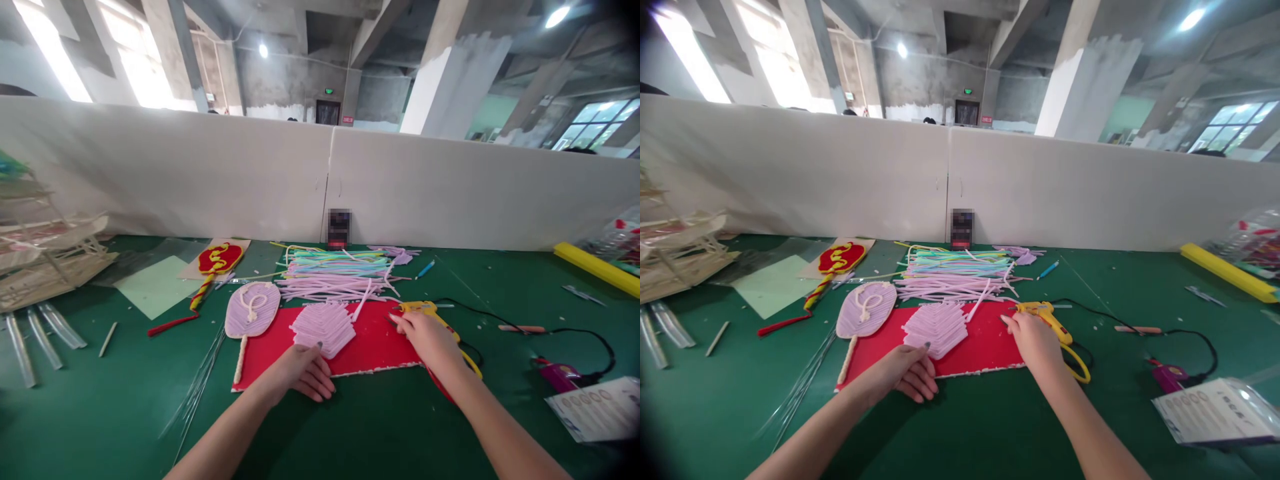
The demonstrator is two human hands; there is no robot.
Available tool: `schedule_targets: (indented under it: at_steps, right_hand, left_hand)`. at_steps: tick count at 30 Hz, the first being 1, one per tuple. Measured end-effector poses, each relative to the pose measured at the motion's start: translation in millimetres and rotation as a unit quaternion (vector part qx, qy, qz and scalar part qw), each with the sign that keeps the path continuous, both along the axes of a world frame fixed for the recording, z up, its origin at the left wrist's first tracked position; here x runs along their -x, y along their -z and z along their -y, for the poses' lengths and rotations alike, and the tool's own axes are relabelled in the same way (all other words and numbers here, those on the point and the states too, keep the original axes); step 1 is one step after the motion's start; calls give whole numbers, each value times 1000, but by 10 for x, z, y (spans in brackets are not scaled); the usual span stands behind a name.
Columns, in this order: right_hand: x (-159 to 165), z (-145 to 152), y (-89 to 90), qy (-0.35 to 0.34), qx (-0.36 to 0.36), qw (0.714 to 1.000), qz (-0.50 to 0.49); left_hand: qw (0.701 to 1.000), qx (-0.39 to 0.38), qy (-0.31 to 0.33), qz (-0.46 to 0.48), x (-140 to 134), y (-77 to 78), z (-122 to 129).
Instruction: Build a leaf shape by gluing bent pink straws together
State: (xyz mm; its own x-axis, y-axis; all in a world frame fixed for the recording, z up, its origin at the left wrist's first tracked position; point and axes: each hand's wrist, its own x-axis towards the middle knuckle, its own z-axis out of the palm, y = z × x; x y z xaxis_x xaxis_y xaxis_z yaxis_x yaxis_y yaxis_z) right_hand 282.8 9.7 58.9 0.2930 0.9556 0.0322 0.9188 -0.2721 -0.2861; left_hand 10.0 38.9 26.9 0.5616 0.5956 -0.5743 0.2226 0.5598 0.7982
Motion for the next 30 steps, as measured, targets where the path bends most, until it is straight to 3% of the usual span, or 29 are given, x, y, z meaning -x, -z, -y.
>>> schedule_targets:
  at_steps: [5,8,11,14,18,23,27,30]
  right_hand:
    - [297,-259,183,-72,-84,991,69]
    - [425,-391,263,-114,-122,976,139]
    - [468,-488,333,-128,-139,968,164]
    - [427,-533,413,-138,-157,962,173]
    - [349,-502,482,-142,-184,958,168]
    - [366,-402,451,-126,-271,950,88]
    - [386,-346,464,-140,-356,924,-9]
    - [354,-317,531,-161,-378,909,-69]
  left_hand:
    - [998,-39,-26,51,23,2,-1]
    - [977,-196,-74,30,22,-6,15]
    - [894,-444,-44,-53,32,-4,37]
    - [806,-578,55,-119,24,21,63]
    - [770,-606,119,-157,-29,79,89]
    - [787,-581,121,-170,-38,128,87]
    - [787,-582,118,-166,-17,138,68]
    - [787,-585,109,-166,-18,139,48]
